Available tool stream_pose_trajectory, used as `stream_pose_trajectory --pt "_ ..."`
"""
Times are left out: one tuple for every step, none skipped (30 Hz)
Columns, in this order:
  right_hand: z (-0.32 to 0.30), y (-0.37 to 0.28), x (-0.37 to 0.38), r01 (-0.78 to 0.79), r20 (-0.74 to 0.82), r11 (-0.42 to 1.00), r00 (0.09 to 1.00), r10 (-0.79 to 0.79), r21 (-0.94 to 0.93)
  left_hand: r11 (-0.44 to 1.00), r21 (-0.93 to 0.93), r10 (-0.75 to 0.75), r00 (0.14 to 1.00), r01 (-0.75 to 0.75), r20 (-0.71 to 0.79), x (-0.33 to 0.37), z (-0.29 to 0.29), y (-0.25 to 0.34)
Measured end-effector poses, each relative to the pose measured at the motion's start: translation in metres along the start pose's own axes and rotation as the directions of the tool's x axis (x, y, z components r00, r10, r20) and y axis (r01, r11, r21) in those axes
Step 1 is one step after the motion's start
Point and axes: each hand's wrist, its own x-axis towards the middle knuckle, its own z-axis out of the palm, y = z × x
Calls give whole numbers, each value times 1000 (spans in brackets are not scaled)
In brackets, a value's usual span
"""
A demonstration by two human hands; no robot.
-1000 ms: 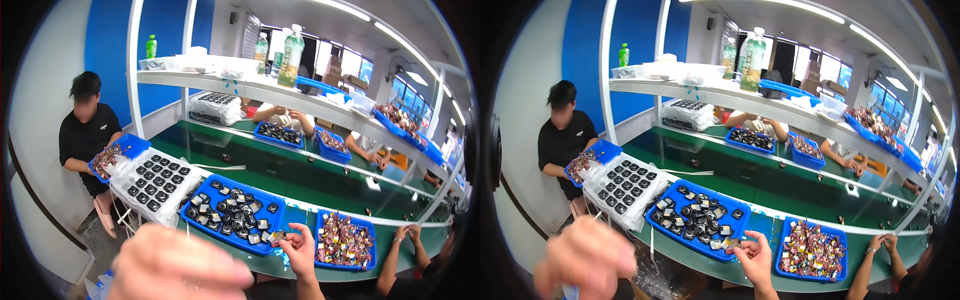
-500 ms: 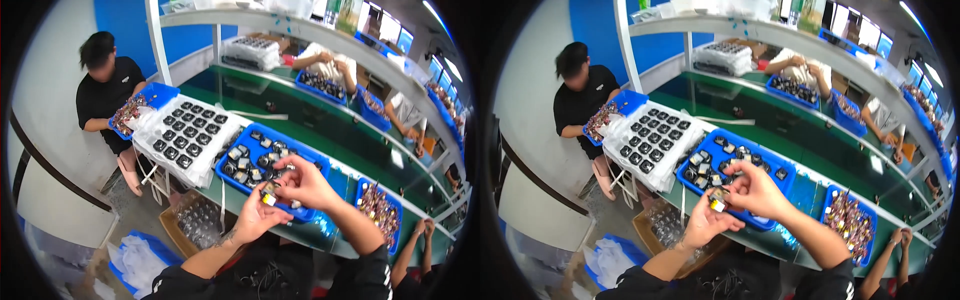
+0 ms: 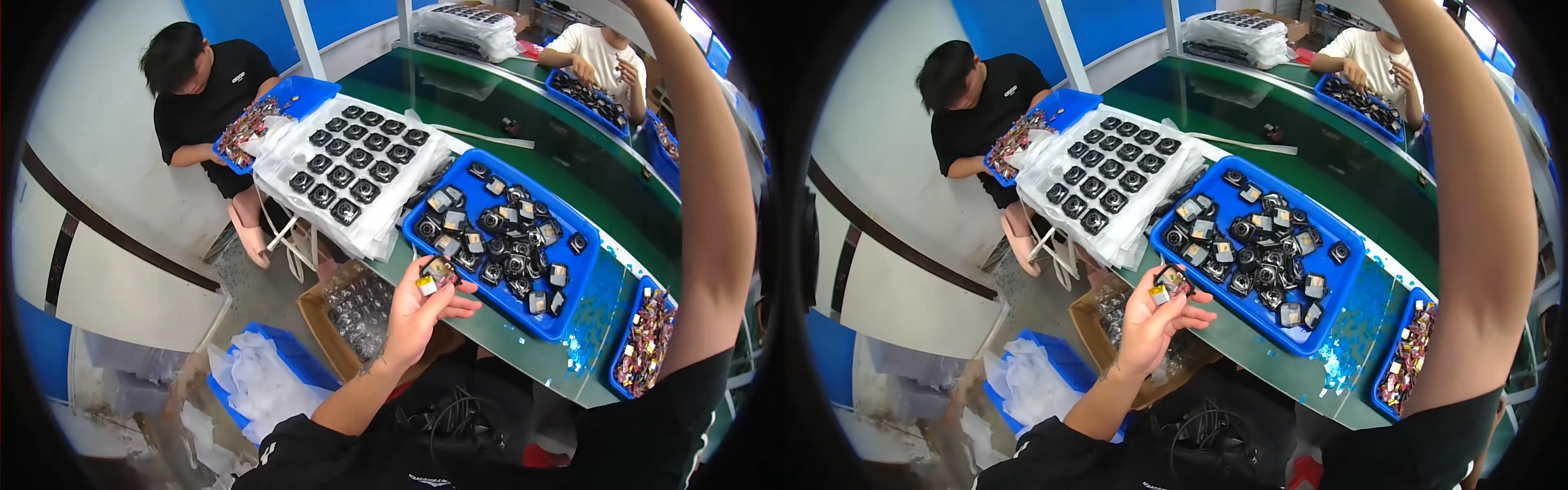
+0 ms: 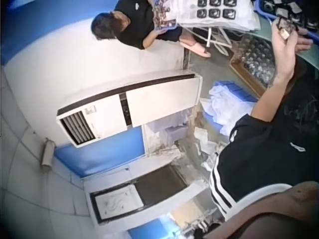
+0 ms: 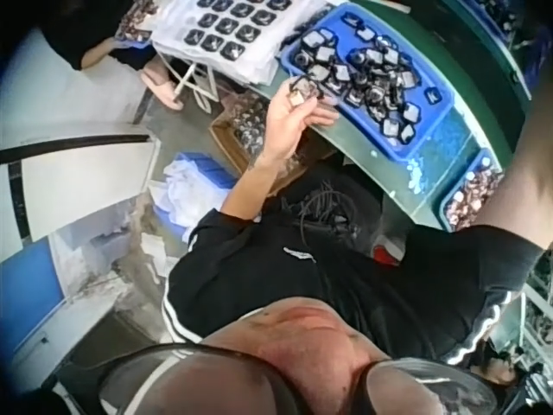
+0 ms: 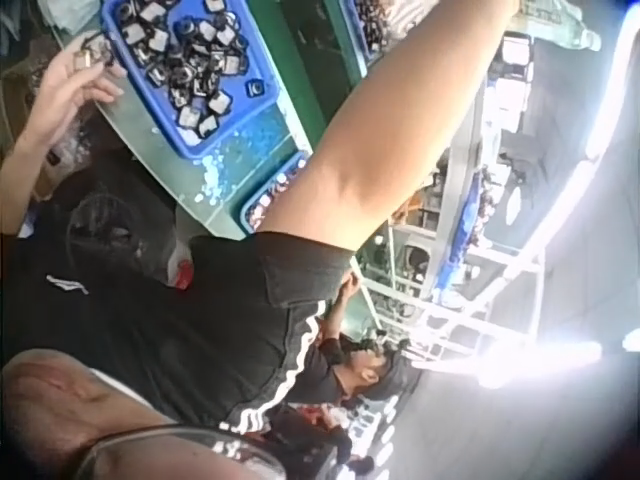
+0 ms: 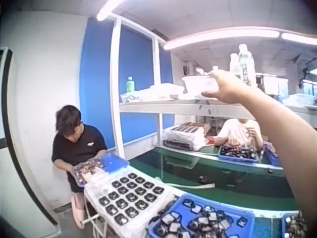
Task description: Assembling small electronic components into a larger housing on a factory assembly line.
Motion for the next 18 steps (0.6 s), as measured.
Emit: stream_pose_trajectory --pt "0 -2 0 6 1 1000 1000 -6 14 1000 0 4 1000 -4 -14 -3 -3 0" --pt "-3 -2 -1 -22 77 996 997 15 87 1000 17 -8 998 9 -60 -8 -6 -1" --pt "-7 2 1 -55 142 988 989 35 142 999 35 -12 996 15 -89 -7 -7 -1" --pt "-7 6 2 -53 130 990 991 35 131 999 35 -3 997 6 -75 -6 -6 -3" --pt "-4 11 1 -36 72 970 997 19 241 1000 19 -22 996 23 -91 -6 -6 -6" --pt "-5 19 -2 -22 17 940 1000 18 340 999 7 -50 994 51 -98 -6 -6 -9" --pt "-21 6 -7 -76 52 955 997 64 287 998 -14 -59 992 58 -108 -8 -8 -13" --pt "-31 3 -15 -83 50 959 996 72 269 998 -12 -65 994 64 -88 -8 -8 -12" --pt "-47 2 -24 -1 -49 949 999 17 316 998 -5 -63 992 63 -110 -13 -7 -9" --pt "-63 -4 -36 90 -145 933 989 -41 349 998 -5 -64 989 64 -130 -14 -6 -9" --pt "-86 -9 -53 125 -164 949 983 -80 288 998 19 -55 992 58 -113 -13 -11 -12" --pt "-95 -27 -74 169 -183 943 976 -119 286 998 20 -57 987 61 -148 -19 -17 -14" --pt "-107 -45 -97 240 -198 908 964 -179 342 998 25 -46 985 51 -168 -20 -24 -15" --pt "-95 0 -115 123 -98 937 991 -95 327 999 31 -38 986 43 -161 -20 -24 -16" --pt "-100 -10 -136 191 -184 922 974 -135 337 999 3 -48 981 50 -188 -21 -27 -16" --pt "-108 -25 -157 248 -195 892 963 -185 378 998 -5 -55 982 55 -183 -20 -31 -18" --pt "-110 -39 -181 144 -87 842 990 -115 519 999 -23 -47 976 43 -215 -24 -36 -18" --pt "-114 -44 -200 133 -4 805 987 -160 578 998 -45 -48 972 39 -230 -27 -37 -20"
